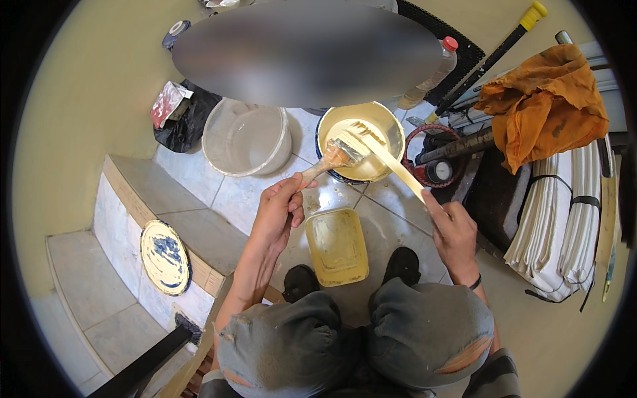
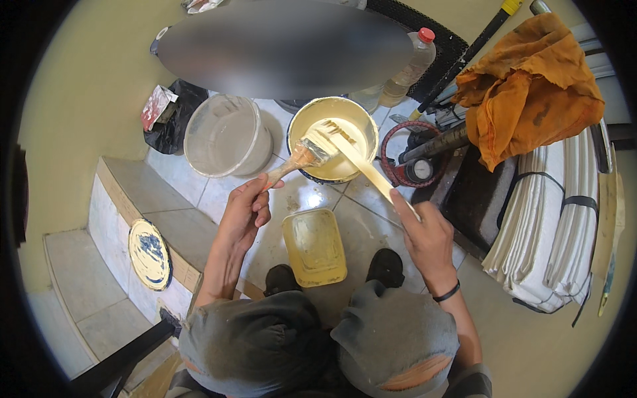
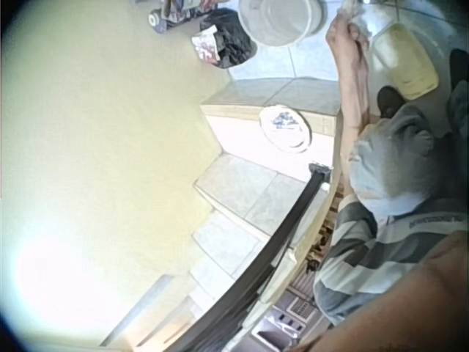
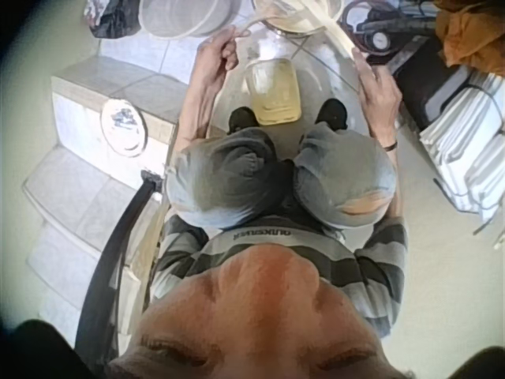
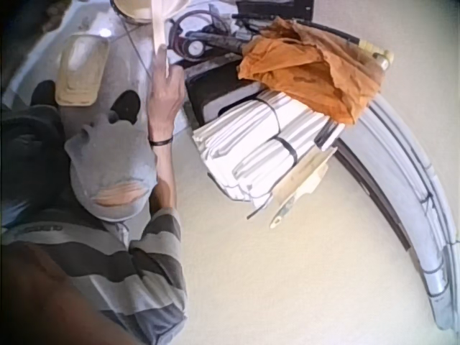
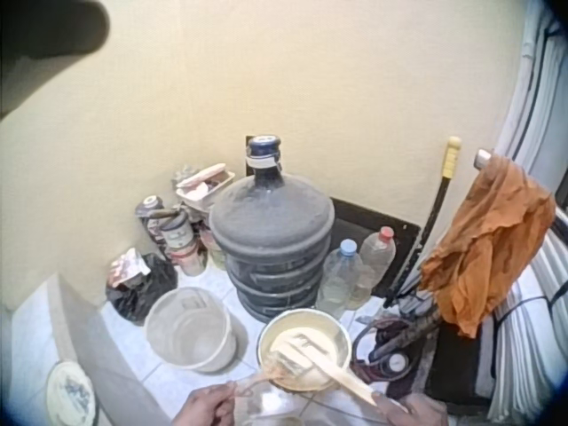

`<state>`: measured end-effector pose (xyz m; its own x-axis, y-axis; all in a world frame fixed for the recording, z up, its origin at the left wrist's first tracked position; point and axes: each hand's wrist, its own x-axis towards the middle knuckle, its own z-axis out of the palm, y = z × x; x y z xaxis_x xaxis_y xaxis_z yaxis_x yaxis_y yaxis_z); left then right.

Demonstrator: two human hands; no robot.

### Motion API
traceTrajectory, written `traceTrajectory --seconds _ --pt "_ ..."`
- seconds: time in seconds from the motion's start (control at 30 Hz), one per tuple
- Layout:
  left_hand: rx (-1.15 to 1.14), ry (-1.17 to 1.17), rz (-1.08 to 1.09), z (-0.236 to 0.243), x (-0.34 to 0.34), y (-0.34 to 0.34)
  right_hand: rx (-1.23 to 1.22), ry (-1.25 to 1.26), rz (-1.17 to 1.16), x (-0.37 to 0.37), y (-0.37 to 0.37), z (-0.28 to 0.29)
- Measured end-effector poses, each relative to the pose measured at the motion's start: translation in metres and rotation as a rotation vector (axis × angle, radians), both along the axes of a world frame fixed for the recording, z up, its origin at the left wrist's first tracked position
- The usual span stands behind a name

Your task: The person stirs paint in a can with a stick and paintbrush, pours paint into a plastic container, and carries the container and paintbrush outside while moving a wooden stool.

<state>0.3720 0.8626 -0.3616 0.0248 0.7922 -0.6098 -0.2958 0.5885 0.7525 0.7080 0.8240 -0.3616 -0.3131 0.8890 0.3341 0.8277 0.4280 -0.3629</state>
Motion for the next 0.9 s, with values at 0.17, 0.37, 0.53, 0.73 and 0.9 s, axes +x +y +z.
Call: traceTrajectory --seconds 0.17,0.37,0.53,0.73,0.9 --pt "-0.007 0.046 -0.031 0.002 0.008 0.002 -0.002 0.359 -0.202 0.001 0.004 0.007" --pt "-0.005 0.072 -0.080 0.002 0.015 -0.004 -0.654 1.030 -0.404 -0.041 0.047 -0.003" --pt "0.044 0.061 -0.037 0.006 0.015 -0.008 -0.855 1.095 -0.409 -0.055 0.061 -0.013" --pt "0.036 0.022 0.001 -0.001 0.005 -0.008 -0.964 1.259 -0.550 -0.024 0.025 -0.003" --pt "0.024 0.086 -0.029 0.004 0.001 -0.005 -0.833 1.147 -0.648 0.004 0.002 0.014"
